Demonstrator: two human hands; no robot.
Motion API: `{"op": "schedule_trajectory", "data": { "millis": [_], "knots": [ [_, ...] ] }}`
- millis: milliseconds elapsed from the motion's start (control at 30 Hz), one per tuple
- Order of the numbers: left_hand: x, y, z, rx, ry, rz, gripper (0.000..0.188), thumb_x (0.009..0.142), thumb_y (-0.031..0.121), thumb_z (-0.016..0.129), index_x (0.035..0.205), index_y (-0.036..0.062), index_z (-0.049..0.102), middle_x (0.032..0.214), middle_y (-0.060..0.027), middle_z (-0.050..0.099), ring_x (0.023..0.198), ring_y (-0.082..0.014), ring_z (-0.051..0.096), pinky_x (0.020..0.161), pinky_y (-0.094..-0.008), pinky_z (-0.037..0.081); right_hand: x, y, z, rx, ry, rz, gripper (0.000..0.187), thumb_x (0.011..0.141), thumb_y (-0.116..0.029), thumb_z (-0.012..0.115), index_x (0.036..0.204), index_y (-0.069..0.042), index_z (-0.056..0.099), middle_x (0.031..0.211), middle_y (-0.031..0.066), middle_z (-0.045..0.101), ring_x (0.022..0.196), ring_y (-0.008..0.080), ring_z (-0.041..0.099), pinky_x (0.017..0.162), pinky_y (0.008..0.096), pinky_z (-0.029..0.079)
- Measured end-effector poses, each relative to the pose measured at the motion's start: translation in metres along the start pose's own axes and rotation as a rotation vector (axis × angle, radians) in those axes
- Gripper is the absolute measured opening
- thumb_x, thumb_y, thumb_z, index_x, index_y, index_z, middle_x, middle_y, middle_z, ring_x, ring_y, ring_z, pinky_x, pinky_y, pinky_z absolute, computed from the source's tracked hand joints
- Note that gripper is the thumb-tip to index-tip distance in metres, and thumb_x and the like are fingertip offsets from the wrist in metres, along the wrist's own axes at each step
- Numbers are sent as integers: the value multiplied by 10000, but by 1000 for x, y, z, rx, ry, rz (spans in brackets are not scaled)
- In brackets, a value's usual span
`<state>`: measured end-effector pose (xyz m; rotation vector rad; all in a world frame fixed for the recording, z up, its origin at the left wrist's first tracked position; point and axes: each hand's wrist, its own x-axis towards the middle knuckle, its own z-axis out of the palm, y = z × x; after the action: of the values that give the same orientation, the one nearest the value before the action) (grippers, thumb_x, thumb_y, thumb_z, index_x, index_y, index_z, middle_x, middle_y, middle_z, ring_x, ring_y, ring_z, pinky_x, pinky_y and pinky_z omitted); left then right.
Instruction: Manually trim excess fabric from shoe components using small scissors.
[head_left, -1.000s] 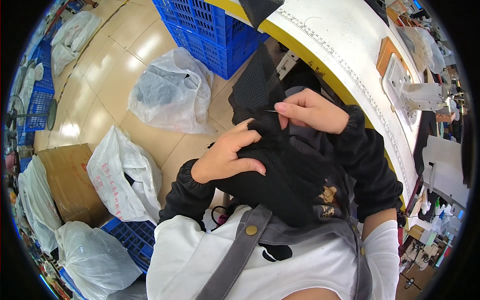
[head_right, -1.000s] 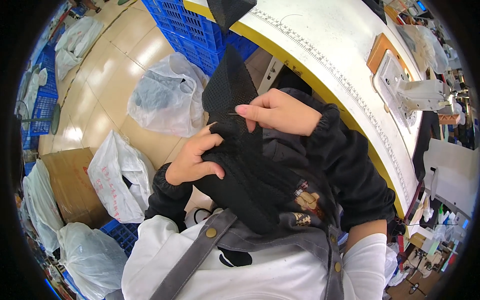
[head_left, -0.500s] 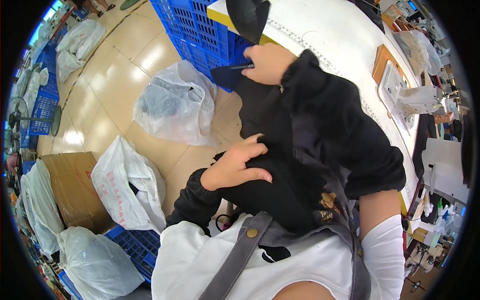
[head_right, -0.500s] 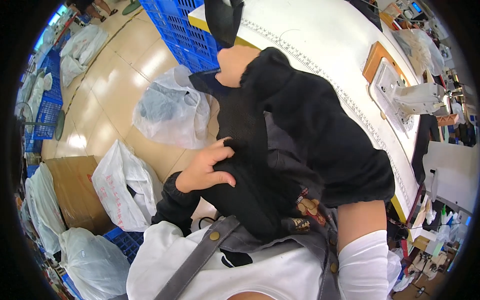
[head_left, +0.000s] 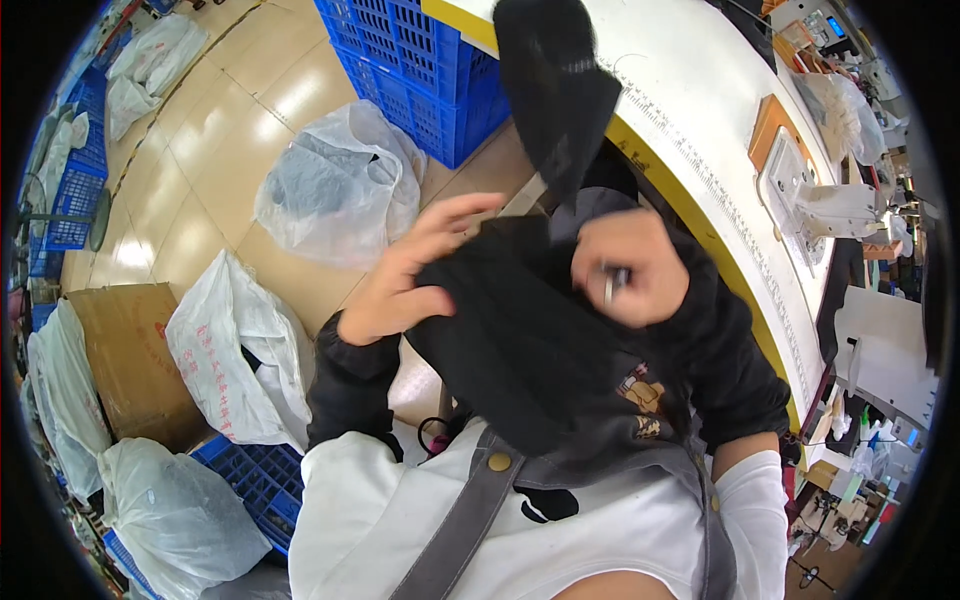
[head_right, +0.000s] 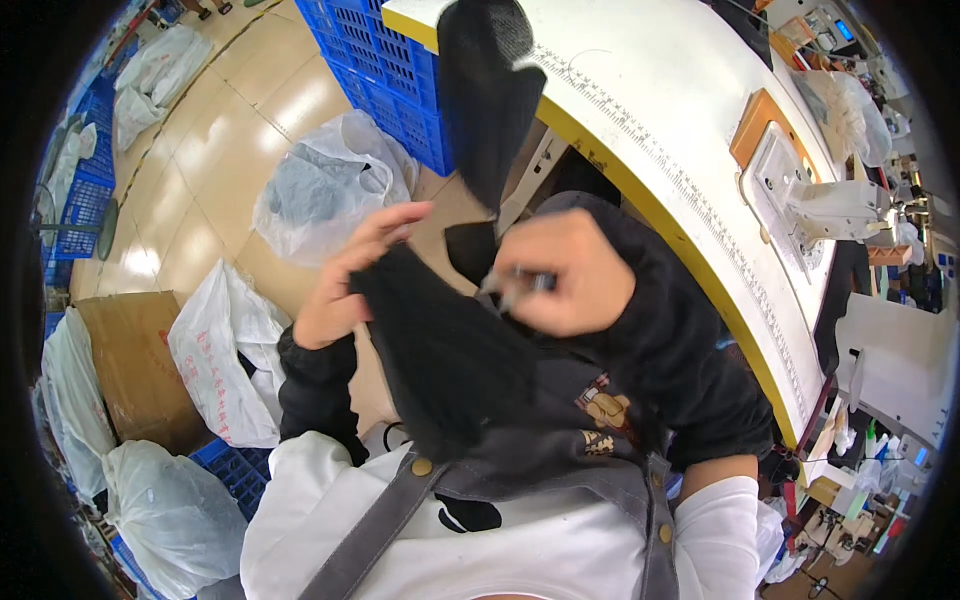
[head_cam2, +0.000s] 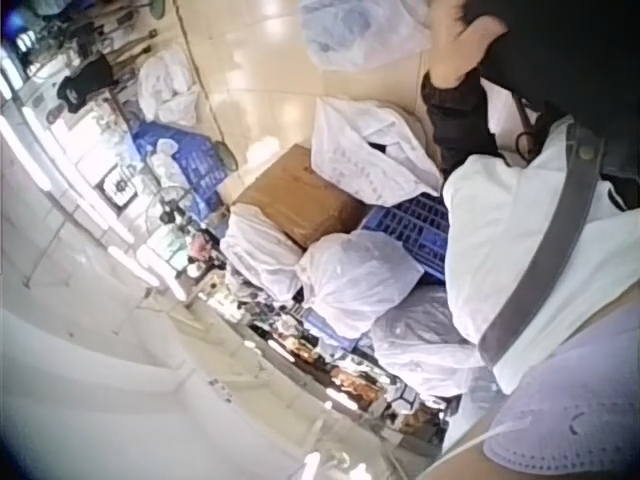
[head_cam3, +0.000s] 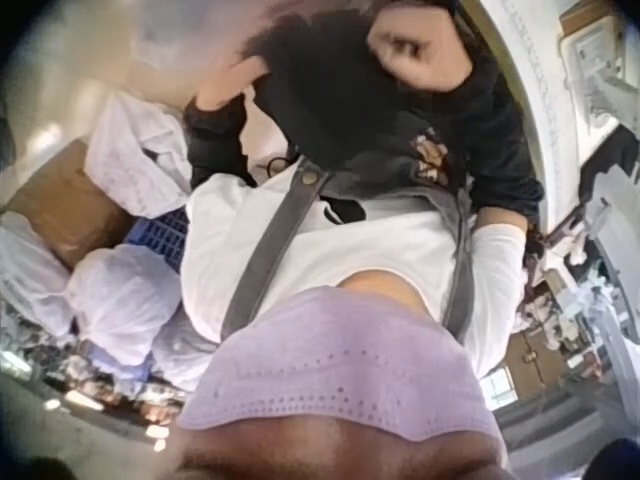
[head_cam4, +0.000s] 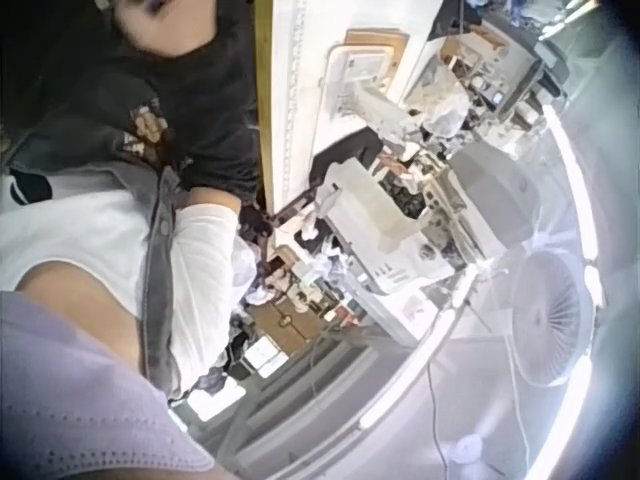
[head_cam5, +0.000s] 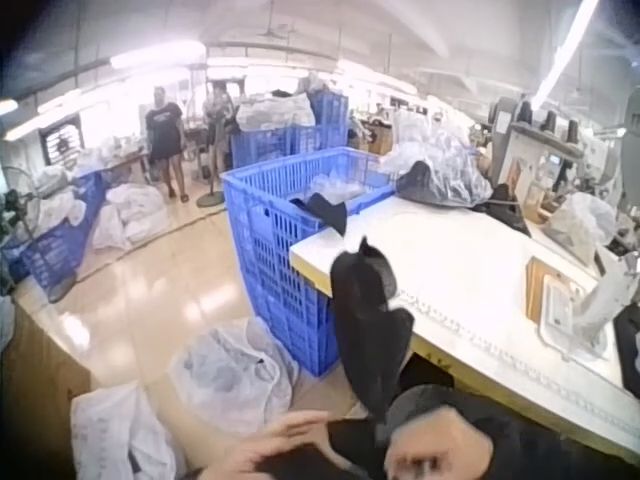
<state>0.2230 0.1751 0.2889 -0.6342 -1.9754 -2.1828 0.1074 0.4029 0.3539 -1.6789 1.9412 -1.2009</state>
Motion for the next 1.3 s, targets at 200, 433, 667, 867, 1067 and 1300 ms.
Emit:
{"op": "schedule_trajectory", "data": {
  "millis": [200,433,667,867,1067,1300],
  "knots": [
    [6,-12,28,-126,-224,-312,668,658,555,706,970,-16,555,1017,-112,559,1016,-217,522,879,-321,372,-27,-23,22,257,34,205,56,677,-9,541,728,14,532,626,125,516,534,267,512,495,310,384],
    [3,-11,50,-223,-60,-211,511,753,363,699,1075,17,504,987,-108,561,941,-187,537,820,-297,407,-34,-33,30,98,104,224,86,670,-20,528,749,12,518,632,128,503,535,272,502,505,323,388],
    [3,-13,34,204,-313,-183,539,743,433,679,1011,-6,519,1263,-190,399,1026,-296,533,881,-343,409,-36,-36,28,241,119,391,149,758,-36,555,885,-1,487,632,93,512,548,162,505,528,272,382],
    [7,-7,36,163,-86,107,521,703,423,704,888,-28,517,1406,-250,199,1182,-374,415,923,-430,398,-33,-19,10,684,105,578,350,942,-357,432,968,-14,501,673,-23,432,617,49,390,571,195,318],
    [10,-12,34,19,-204,81,493,703,391,705,858,-33,508,1420,-262,158,1298,-396,265,1007,-467,321,-18,-1,-5,599,-181,718,473,927,-413,449,721,-10,588,542,-34,403,517,54,353,490,210,283],
    [11,-12,35,-22,-208,62,492,701,382,707,881,-35,517,1416,-261,164,1295,-401,266,1030,-492,274,-1,5,4,579,-215,686,439,916,-384,491,673,-29,575,534,-54,399,492,32,325,463,205,244]
  ]
}}
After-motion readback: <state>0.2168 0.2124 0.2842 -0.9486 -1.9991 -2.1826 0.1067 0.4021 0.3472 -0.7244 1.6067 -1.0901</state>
